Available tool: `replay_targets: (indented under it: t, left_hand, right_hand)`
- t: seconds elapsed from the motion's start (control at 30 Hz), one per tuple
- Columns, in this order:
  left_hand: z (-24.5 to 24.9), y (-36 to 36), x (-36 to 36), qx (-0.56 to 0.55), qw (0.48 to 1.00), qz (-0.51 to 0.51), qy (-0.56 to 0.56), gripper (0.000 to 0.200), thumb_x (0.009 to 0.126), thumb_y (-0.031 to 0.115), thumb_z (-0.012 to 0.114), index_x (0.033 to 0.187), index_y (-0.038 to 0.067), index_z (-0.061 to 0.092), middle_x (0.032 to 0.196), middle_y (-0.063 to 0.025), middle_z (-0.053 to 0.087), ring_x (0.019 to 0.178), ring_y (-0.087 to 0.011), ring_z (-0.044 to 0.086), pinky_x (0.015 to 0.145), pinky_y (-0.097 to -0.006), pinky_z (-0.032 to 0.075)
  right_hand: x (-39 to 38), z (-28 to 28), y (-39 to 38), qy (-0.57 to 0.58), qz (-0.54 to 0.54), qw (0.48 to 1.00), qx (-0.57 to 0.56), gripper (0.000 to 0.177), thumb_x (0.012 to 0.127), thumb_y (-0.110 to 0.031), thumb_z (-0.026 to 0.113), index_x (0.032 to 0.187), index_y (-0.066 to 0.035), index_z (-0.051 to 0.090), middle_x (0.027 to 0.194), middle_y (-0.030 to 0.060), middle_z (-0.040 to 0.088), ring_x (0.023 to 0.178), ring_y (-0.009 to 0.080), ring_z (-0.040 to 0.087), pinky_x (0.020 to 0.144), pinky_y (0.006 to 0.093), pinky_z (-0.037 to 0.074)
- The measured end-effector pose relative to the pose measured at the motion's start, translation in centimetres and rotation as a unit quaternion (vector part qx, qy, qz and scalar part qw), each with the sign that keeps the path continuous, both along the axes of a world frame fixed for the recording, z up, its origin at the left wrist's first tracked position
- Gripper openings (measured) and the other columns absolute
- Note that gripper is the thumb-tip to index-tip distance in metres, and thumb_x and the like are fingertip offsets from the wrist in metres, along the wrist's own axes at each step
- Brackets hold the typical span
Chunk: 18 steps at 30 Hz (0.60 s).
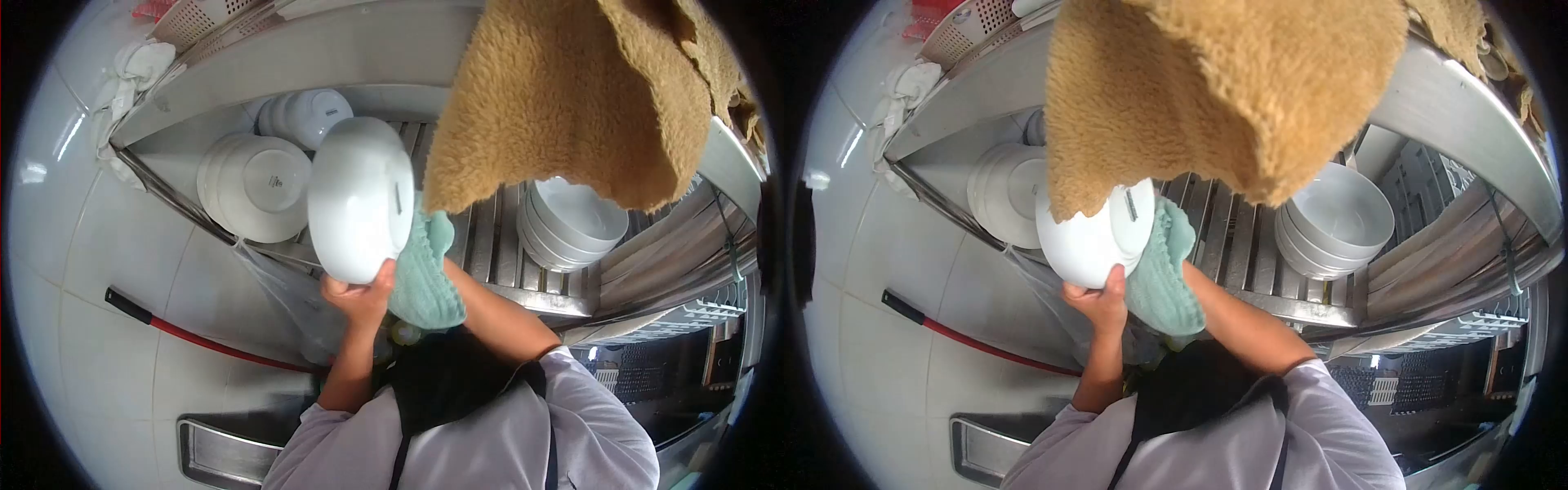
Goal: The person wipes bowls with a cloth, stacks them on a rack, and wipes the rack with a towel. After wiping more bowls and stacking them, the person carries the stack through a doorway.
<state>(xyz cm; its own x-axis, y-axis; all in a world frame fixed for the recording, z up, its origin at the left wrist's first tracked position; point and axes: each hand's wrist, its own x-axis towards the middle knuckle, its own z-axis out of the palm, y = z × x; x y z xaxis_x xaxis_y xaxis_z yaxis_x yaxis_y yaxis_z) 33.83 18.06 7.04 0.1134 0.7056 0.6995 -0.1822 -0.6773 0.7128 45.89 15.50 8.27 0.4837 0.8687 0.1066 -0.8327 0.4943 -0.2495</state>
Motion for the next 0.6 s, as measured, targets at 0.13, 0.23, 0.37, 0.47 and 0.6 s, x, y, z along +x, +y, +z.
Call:
replay_targets:
  t: [0.13, 0.23, 0.37, 0.47, 0.6]
  left_hand:
    - [0.0, -1.7, -0.2, -0.082, 0.993, -0.079, -0.007, 0.056, 0.084, 0.021, 0.077, 0.129, -0.002, 0.051, 0.118, -0.0204, 0.064, 0.101, -0.0249, 0.066, 0.091, -0.0384, 0.051]
    - [0.7, -1.2, -3.8, -0.376, 0.864, -0.336, 0.001, 0.069, 0.097, 0.047, 0.054, 0.144, -0.001, 0.039, 0.132, -0.0284, 0.057, 0.114, -0.0356, 0.064, 0.097, -0.0463, 0.051]
    - [1.4, -0.3, -7.7, -0.541, 0.578, -0.596, -0.133, 0.091, 0.096, 0.074, 0.030, 0.153, 0.003, 0.032, 0.146, -0.0271, 0.047, 0.122, -0.0521, 0.055, 0.102, -0.0572, 0.048]
    - [4.0, -1.1, -8.3, -0.646, 0.621, -0.408, -0.174, 0.064, 0.095, 0.053, 0.050, 0.130, -0.001, 0.056, 0.124, -0.0201, 0.062, 0.107, -0.0370, 0.065, 0.093, -0.0469, 0.053]
    - [3.5, -0.7, -10.1, -0.653, 0.691, -0.298, -0.082, 0.038, 0.090, 0.030, 0.061, 0.112, -0.001, 0.066, 0.099, -0.0161, 0.070, 0.091, -0.0283, 0.069, 0.085, -0.0409, 0.055]
  right_hand:
    - [3.3, -0.9, -1.8, -0.017, -0.052, 0.998, 0.017, 0.043, 0.101, -0.040, 0.046, 0.111, -0.003, 0.065, 0.109, 0.0138, 0.068, 0.103, 0.0283, 0.064, 0.097, 0.0407, 0.049]
    - [5.6, -1.3, -3.6, -0.030, -0.075, 0.996, 0.048, 0.046, 0.100, -0.044, 0.045, 0.111, -0.004, 0.064, 0.109, 0.0145, 0.068, 0.104, 0.0298, 0.064, 0.098, 0.0422, 0.049]
    - [6.0, -1.0, -6.3, -0.051, -0.037, 0.994, 0.086, 0.057, 0.096, -0.051, 0.048, 0.112, 0.001, 0.063, 0.106, 0.0190, 0.068, 0.099, 0.0335, 0.066, 0.093, 0.0472, 0.052]
    - [4.5, -0.6, -9.0, -0.356, -0.149, 0.920, -0.064, 0.063, 0.089, -0.053, 0.055, 0.112, 0.005, 0.063, 0.104, 0.0200, 0.069, 0.093, 0.0332, 0.068, 0.089, 0.0452, 0.053]
    - [4.2, 4.6, -9.9, -0.639, -0.181, 0.746, -0.047, 0.067, 0.082, -0.049, 0.063, 0.114, 0.010, 0.066, 0.090, 0.0214, 0.070, 0.085, 0.0274, 0.069, 0.083, 0.0370, 0.052]
